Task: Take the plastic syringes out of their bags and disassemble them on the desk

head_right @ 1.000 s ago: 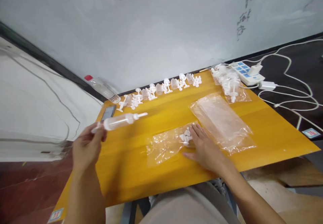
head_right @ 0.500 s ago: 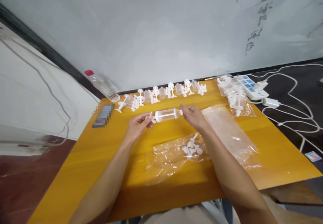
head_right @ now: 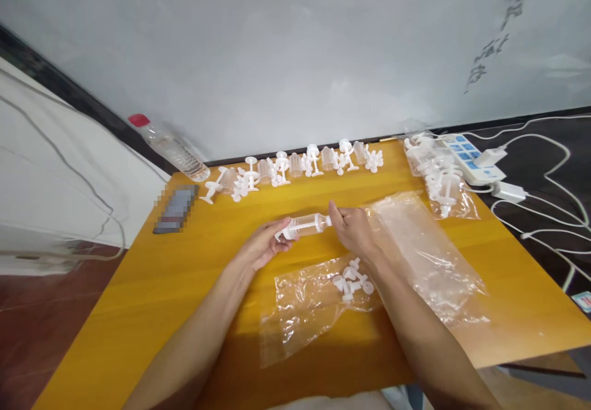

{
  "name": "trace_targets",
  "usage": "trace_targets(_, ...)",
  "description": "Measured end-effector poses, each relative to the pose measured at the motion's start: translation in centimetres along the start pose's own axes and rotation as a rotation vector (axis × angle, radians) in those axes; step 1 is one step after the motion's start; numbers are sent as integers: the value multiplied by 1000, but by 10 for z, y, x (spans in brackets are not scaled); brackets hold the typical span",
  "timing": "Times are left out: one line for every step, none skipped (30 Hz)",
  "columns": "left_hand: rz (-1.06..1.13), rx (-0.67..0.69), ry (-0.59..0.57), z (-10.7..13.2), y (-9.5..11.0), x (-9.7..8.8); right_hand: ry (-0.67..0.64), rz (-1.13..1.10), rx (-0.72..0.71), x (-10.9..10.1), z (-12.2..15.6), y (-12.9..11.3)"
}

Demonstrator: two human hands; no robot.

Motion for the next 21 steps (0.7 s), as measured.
trace_targets(6,28,1,1,0,-1,27,-19,-6,-1,0,-1)
trace_targets(5,94,10,2,2,-2,51,-55,21,-2,0,-2)
trace_targets(-5,187,26,4,4,-3,64,-103,76,-3,0,-1)
trace_targets(-26,289,42,7,6,-3,56,-150,148,-4,0,-1)
trace_targets(-49,383,52,10,8,-2,22,-183,222,-5,0,-1)
trace_targets(-71,459,52,13,9,-1,-27,-196,287,-5,1,-2)
trace_targets(-89,512,51,16,10,0,-74,-193,339,-6,2,-3)
trace_targets(-103,540,50,19,11,2,-107,-183,378,-7,4,-5)
trace_targets(-113,550,55,21,12,3,-121,-174,403,-8,6,-8)
trace_targets(-119,540,62,22,12,5,-123,-174,418,-8,7,-11)
trace_targets(-112,516,75,22,12,6,-113,-185,425,-8,9,-14)
trace_targets(-90,476,91,21,12,6,-96,-202,419,-8,10,-16)
trace_targets(-55,417,101,20,11,7,-76,-214,398,-7,10,-18)
trace_targets(-18,342,99,17,10,7,-55,-220,365,-6,10,-18)
trace_targets(7,259,86,15,8,7,-39,-225,329,-5,10,-18)
trace_targets(21,189,73,12,7,7,-35,-237,299,-4,9,-17)
trace_targets(26,158,64,10,6,6,-47,-257,283,-3,9,-15)
trace_targets(22,174,57,8,7,4,-74,-283,286,-2,8,-12)
trace_targets(17,238,57,7,9,3,-108,-313,309,-1,7,-9)
trace_targets(7,333,58,8,11,1,-146,-335,344,0,6,-6)
trace_targets(-10,432,51,9,14,-1,-174,-344,377,1,6,-3)
Point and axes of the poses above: each hand's wrist, its own z-axis away from the middle knuckle, its own x-axis out of the palm, y = z × x, the point moved 3 cm from there along -z, towards the middle knuckle, and after that the axes turned 15 degrees about y, right-handed, at the moved point
